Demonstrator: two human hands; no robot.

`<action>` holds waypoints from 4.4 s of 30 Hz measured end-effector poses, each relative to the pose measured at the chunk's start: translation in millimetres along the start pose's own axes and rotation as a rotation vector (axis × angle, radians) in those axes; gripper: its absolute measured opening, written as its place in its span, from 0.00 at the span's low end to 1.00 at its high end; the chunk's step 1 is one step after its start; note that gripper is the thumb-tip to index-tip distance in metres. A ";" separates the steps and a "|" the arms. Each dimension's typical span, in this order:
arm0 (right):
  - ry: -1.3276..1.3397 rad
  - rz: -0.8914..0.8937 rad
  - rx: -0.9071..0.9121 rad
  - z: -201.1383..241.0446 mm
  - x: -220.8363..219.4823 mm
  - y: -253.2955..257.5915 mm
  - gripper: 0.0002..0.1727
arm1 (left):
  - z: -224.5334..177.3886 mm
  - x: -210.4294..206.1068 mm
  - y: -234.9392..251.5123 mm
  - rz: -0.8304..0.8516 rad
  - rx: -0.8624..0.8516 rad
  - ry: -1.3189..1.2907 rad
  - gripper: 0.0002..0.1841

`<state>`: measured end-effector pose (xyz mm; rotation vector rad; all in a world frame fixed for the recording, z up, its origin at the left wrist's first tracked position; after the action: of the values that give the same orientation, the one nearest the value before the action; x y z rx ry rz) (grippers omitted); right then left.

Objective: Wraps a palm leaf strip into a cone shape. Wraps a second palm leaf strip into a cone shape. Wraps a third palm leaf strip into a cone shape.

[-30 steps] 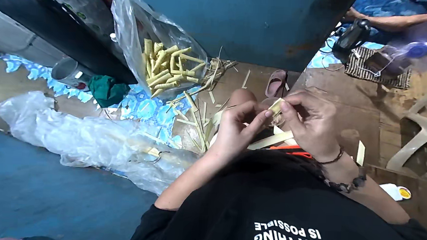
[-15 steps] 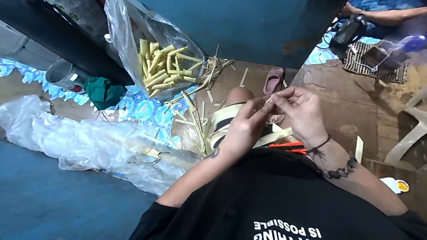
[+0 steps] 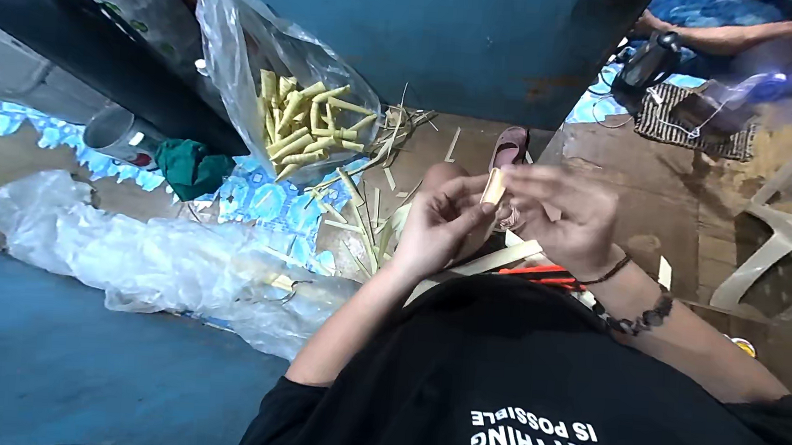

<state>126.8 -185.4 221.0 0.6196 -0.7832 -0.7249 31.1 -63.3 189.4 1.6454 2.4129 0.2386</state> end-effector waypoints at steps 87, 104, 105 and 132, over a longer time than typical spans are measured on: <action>0.621 0.162 -0.948 -41.9 -14.1 -64.5 0.16 | 7.3 4.1 4.4 0.167 0.006 0.315 0.09; 0.341 0.198 -0.709 -34.2 -0.5 -66.8 0.19 | 7.6 9.3 7.4 0.206 0.061 0.364 0.09; 0.563 0.189 -0.920 -43.2 -5.4 -75.0 0.17 | 8.0 8.1 7.4 0.212 0.051 0.355 0.09; 0.624 0.129 -1.041 -51.4 12.6 -105.2 0.18 | 11.6 12.4 13.3 0.245 0.093 0.329 0.12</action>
<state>138.1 -246.6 121.1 -0.1696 0.1770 -0.6602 41.7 -46.7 180.6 2.0919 2.4737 0.4769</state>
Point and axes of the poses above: each hand's wrist, its own y-axis towards the middle knuckle, its own x-axis out of the back of the hand, z = x × y, the point moved 8 cm from there along y, towards the middle knuckle, and after that the axes turned 5 degrees about -x, right-handed, at the moved point
